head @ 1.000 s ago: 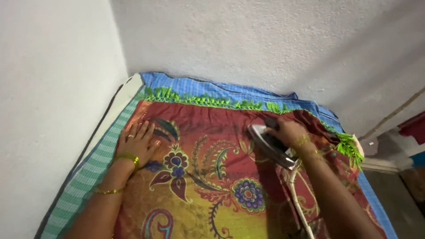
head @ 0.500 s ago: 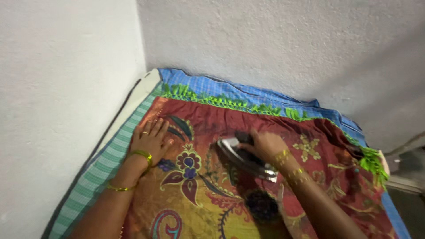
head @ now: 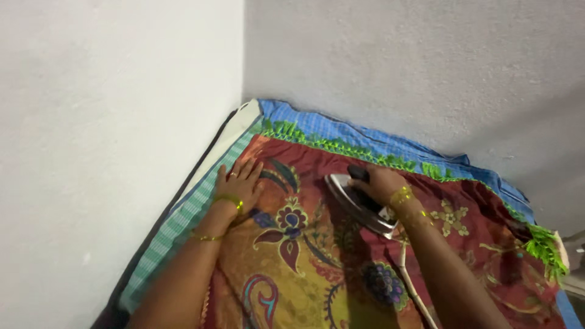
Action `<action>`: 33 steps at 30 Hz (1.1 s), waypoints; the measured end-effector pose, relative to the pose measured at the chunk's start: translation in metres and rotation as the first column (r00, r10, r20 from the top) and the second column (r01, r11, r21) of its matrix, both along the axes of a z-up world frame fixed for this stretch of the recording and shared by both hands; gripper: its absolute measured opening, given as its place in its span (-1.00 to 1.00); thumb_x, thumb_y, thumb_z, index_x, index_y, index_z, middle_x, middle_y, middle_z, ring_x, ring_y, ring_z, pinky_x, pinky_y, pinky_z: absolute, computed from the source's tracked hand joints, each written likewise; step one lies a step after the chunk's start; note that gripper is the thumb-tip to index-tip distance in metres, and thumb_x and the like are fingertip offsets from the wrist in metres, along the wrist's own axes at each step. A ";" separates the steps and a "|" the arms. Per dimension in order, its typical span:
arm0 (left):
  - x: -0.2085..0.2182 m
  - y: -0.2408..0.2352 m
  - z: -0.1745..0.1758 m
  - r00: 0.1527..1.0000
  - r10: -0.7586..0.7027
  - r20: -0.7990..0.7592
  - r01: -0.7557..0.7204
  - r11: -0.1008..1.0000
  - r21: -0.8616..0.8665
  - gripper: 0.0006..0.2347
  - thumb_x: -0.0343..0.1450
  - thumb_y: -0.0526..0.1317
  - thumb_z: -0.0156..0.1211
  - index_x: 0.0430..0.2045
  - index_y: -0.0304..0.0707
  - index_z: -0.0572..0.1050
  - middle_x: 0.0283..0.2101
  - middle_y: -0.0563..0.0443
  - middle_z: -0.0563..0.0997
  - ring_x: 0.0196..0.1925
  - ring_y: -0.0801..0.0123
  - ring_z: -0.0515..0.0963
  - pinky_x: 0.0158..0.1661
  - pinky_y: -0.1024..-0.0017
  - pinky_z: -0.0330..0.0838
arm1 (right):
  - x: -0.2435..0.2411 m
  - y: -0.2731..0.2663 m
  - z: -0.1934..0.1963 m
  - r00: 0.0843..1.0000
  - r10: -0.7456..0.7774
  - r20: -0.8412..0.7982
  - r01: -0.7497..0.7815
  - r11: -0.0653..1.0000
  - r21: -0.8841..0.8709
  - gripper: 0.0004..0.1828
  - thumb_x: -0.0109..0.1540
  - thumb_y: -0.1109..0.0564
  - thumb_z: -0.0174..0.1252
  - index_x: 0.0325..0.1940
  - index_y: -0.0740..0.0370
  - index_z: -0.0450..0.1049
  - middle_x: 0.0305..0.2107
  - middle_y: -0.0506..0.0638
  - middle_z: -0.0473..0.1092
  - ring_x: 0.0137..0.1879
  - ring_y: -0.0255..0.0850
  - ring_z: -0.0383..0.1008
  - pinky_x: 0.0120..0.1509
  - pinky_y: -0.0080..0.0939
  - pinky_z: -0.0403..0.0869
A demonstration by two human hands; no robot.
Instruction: The person irons a piece of patterned fabric by hand using an iron, pressing the tool across different sections of the garment and occasionally smoothing the material with their other hand.
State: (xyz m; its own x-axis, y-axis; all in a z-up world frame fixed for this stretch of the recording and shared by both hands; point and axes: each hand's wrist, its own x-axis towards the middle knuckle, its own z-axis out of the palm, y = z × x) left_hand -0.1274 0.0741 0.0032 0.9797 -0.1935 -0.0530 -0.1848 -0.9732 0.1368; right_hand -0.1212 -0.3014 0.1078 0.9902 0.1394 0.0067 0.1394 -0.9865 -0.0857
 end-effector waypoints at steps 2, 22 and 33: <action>0.001 0.000 -0.003 1.000 -0.009 0.016 0.009 1.000 0.008 -0.42 0.52 0.10 -0.29 0.50 0.14 -0.12 0.59 0.15 -0.18 0.60 0.17 -0.21 0.40 -0.21 -0.34 | -0.030 0.016 0.003 0.999 0.009 -0.046 -0.011 0.999 -0.050 -0.27 0.10 -0.52 0.17 -0.04 0.13 0.55 -0.21 0.24 0.55 -0.05 0.20 0.59 0.05 0.17 0.52; 0.024 0.021 -0.036 0.997 0.004 0.077 0.041 0.819 -0.572 -0.38 0.54 0.23 -0.74 0.51 0.09 -0.08 0.51 -0.02 0.13 0.56 0.17 0.01 0.44 -0.08 -0.44 | -0.051 0.193 0.006 0.994 0.097 -0.048 -0.096 0.995 0.013 -0.31 0.22 -0.47 0.09 0.05 0.17 0.37 -0.25 0.26 0.55 -0.13 0.25 0.59 -0.08 0.22 0.54; -0.004 0.005 0.011 0.997 -0.059 -0.042 0.061 0.996 0.057 -0.33 0.47 0.31 -0.30 0.50 0.19 -0.15 0.59 0.16 -0.20 0.60 0.23 -0.21 0.42 -0.19 -0.33 | 0.034 0.120 -0.001 0.950 -0.312 0.001 0.310 0.944 0.111 -0.29 0.21 -0.44 0.16 0.02 0.25 0.51 -0.10 0.26 0.55 0.05 0.19 0.57 0.11 0.13 0.53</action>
